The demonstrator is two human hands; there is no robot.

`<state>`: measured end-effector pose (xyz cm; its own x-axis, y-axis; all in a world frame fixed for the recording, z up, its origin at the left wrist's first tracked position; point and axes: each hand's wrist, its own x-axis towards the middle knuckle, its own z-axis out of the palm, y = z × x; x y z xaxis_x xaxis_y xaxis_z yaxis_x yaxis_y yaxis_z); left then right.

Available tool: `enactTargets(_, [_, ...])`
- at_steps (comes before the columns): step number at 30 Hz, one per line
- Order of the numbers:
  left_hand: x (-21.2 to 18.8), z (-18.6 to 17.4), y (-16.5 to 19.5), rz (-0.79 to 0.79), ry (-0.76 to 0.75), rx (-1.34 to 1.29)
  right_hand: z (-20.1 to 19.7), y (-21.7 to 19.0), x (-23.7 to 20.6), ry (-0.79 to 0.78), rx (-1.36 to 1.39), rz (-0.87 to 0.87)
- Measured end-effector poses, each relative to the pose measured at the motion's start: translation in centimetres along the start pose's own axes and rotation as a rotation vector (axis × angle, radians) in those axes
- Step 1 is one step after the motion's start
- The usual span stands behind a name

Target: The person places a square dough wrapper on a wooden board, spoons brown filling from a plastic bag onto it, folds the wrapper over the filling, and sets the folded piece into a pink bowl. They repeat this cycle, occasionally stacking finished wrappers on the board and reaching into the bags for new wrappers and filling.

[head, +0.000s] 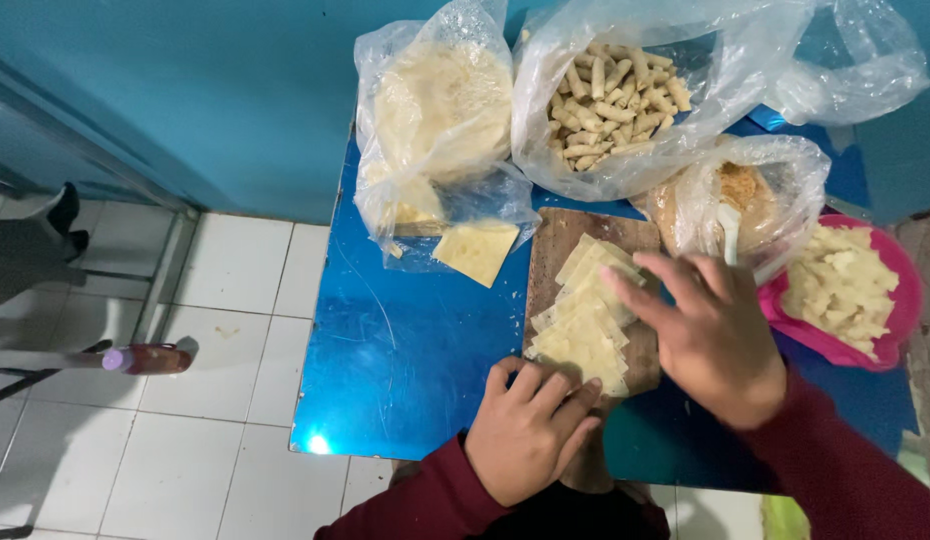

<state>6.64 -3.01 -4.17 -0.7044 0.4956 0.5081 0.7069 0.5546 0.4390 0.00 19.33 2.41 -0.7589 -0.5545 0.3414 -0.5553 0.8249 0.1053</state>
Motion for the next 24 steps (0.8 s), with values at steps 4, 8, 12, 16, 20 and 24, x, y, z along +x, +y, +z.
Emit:
enactTargets(4, [0.4, 0.3, -0.2, -0.004, -0.008, -0.001, 0.2, 0.4, -0.9, -0.053, 0.15, 0.077])
enactTargets(8, [0.9, 0.3, 0.0, -0.011, -0.013, 0.018, 1.5, 1.4, -0.7, -0.04, 0.454, 0.178])
enactTargets(12, [0.9, 0.0, 0.3, 0.002, -0.022, 0.017, 1.5, 1.0, -1.7, 0.029, 0.413, 0.199])
enactTargets(16, [0.9, 0.0, 1.1, -0.006, -0.017, 0.012, 0.9, 0.7, -2.9, 0.009, 0.162, 0.098])
enactTargets(20, [0.9, 0.1, 2.1, -0.008, 0.011, 0.052, 1.1, -0.3, -3.9, -0.058, -0.02, 0.065])
enactTargets(24, [0.6, -0.2, 3.2, -0.004, 0.032, 0.055, 0.5, 0.2, -5.8, -0.056, -0.015, 0.091])
